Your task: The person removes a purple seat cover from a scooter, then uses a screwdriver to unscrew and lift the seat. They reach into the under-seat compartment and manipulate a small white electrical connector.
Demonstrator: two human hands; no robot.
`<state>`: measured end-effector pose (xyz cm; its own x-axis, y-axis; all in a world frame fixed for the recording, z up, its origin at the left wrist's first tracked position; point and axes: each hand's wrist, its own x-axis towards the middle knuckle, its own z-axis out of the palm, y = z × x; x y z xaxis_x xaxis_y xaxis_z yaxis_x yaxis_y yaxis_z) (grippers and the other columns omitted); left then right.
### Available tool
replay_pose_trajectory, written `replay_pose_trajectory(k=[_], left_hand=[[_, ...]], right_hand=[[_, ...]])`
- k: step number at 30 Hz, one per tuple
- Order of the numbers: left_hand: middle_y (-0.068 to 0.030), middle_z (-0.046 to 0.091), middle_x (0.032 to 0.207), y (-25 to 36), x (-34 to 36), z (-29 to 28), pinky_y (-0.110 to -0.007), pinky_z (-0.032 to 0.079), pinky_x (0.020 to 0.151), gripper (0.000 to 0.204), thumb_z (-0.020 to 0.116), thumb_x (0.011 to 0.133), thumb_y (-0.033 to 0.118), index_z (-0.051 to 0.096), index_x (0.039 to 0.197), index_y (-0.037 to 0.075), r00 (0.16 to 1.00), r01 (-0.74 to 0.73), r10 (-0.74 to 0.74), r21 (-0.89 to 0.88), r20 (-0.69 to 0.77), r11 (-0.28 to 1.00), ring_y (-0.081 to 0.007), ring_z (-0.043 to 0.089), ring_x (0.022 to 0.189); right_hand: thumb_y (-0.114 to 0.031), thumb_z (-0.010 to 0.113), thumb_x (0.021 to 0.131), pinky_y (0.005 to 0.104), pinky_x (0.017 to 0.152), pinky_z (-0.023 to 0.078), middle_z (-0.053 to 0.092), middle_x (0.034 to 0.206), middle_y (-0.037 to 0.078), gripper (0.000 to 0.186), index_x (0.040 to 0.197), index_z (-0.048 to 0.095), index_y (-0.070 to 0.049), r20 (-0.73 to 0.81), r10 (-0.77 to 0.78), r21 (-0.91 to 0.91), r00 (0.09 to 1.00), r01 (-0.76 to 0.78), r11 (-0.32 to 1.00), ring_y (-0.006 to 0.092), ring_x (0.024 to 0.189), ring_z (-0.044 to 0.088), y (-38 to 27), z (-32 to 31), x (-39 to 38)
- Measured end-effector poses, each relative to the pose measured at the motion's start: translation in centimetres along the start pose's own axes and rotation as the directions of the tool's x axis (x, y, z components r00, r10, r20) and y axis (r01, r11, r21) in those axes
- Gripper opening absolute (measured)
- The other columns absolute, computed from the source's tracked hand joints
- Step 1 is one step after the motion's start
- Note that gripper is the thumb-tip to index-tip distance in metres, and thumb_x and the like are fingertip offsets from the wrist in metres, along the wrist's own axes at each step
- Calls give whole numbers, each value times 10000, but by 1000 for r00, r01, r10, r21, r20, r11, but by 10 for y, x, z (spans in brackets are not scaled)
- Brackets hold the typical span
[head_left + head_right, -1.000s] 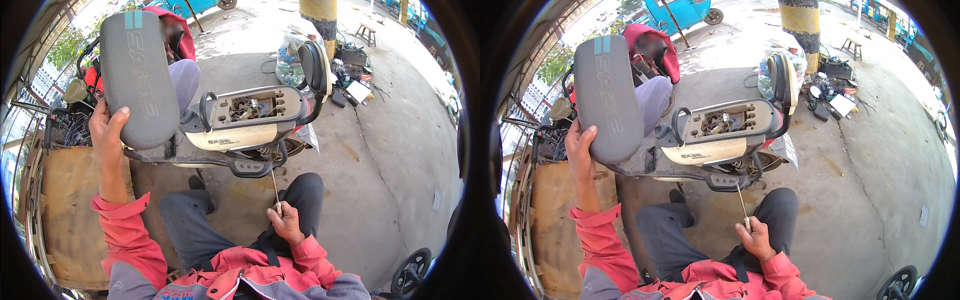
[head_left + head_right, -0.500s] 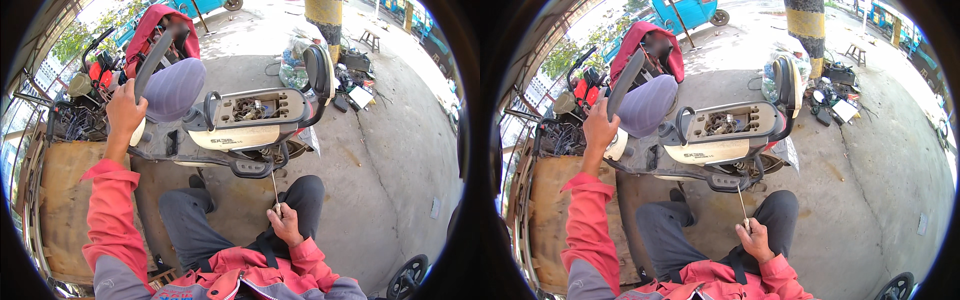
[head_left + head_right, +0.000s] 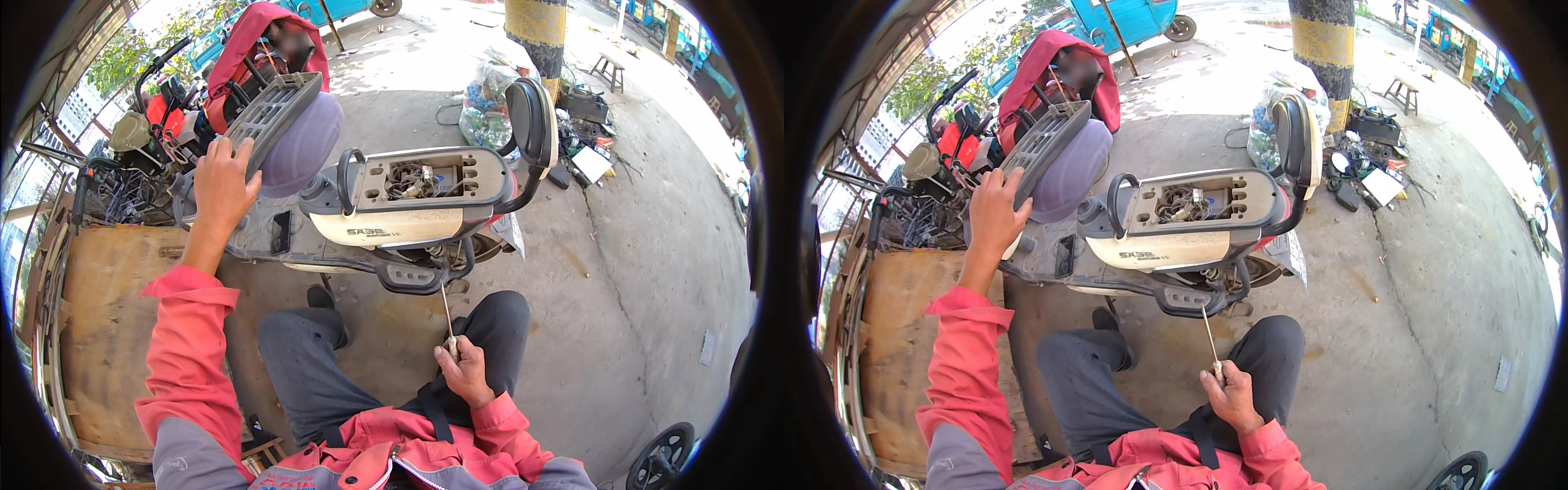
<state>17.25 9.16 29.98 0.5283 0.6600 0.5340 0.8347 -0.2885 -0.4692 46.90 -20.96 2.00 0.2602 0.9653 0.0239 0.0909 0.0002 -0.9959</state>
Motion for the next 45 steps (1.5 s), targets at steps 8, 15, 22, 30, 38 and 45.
replay_pose_trajectory(k=[8,15,22,30,38,45], left_hand=[[-116,566,1051,-4,1,13,-439,453,873,543,799,760,229,651,1257,71,1000,2,-4,-47,-28,999,-310,560,1053],[-135,579,1163,-1,-1,16,-451,421,1012,593,810,739,196,633,1286,52,998,-11,6,-79,-63,997,-323,549,1136],[-149,574,1211,12,1,-1,-473,400,1065,609,810,725,171,610,1281,25,991,21,-29,-64,-132,998,-349,533,1167],[-143,624,1099,108,12,-13,-455,460,941,351,720,767,55,647,1108,18,932,-239,50,-506,-359,828,-360,587,1053],[-167,749,912,215,48,65,-367,549,778,202,691,852,105,732,1009,-16,965,262,-88,-916,247,304,-300,720,835],[-167,760,926,244,81,113,-421,564,816,395,767,808,385,770,990,35,851,463,-71,-680,520,568,-323,734,907]], right_hand=[[-102,743,906,295,484,353,408,591,8,225,821,554,-15,13,-31,-24,999,32,999,83,538,381,-4,2,2],[-100,745,903,297,483,358,414,591,11,202,845,577,-5,6,-45,-38,999,45,998,86,536,385,-4,2,2],[-101,748,897,297,474,352,410,584,11,213,829,569,-8,7,-52,-49,999,53,997,88,525,384,-5,4,2],[-114,725,931,275,474,351,433,577,-33,274,772,513,-43,-88,-15,95,996,23,995,53,534,392,-12,8,40],[-113,645,998,245,454,372,485,576,-38,237,817,504,-53,-342,-239,306,908,349,886,48,493,484,-76,24,174],[-131,649,1002,248,458,361,468,580,-49,273,796,486,-56,-349,-199,281,916,305,910,35,508,448,-34,26,192]])
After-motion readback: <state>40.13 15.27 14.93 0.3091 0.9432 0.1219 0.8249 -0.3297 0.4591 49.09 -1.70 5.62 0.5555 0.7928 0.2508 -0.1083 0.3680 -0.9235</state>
